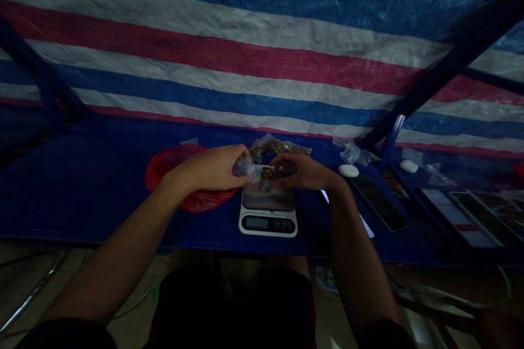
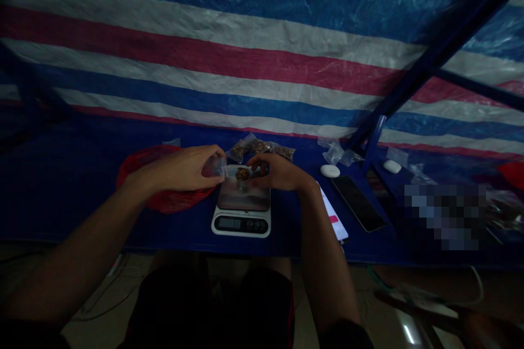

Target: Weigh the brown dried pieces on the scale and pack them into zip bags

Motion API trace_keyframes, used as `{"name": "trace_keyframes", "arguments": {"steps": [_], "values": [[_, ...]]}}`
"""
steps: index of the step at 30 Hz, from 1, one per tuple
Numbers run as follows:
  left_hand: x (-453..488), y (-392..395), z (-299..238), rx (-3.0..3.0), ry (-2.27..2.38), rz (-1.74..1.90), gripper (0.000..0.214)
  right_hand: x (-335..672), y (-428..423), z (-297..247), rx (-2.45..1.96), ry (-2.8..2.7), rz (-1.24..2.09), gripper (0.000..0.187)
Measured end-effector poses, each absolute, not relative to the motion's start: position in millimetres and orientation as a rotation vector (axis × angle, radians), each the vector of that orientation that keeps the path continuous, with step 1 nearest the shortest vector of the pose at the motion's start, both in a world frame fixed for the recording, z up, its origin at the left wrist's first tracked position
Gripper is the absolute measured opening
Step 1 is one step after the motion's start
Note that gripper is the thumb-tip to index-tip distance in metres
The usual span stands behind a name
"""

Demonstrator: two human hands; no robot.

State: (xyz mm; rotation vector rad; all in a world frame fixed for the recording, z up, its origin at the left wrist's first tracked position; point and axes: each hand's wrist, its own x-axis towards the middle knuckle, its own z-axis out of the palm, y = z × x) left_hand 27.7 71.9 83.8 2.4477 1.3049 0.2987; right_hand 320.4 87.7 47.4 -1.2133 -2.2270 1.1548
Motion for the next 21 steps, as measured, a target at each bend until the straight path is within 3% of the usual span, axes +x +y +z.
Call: {"name": "trace_keyframes", "arguments": {"steps": [6,13,21], "values": [[35.7,70.3,85.2,2.502,1.304,0.201,0.060,318.1,90.2,45.4,-1.202,-2.237,1.146,0.048],[50.1,67.7,85.5,2.607,1.271,0.136,0.054,314.3,89.5,46.7,-1.111,-2.196,1.211,0.036],[56.7,66.6,89.4,2.635,1.294,0.105,0.051,312.5,86.8,49.3,-1.056,-2.195,1.156,0.034]]}}
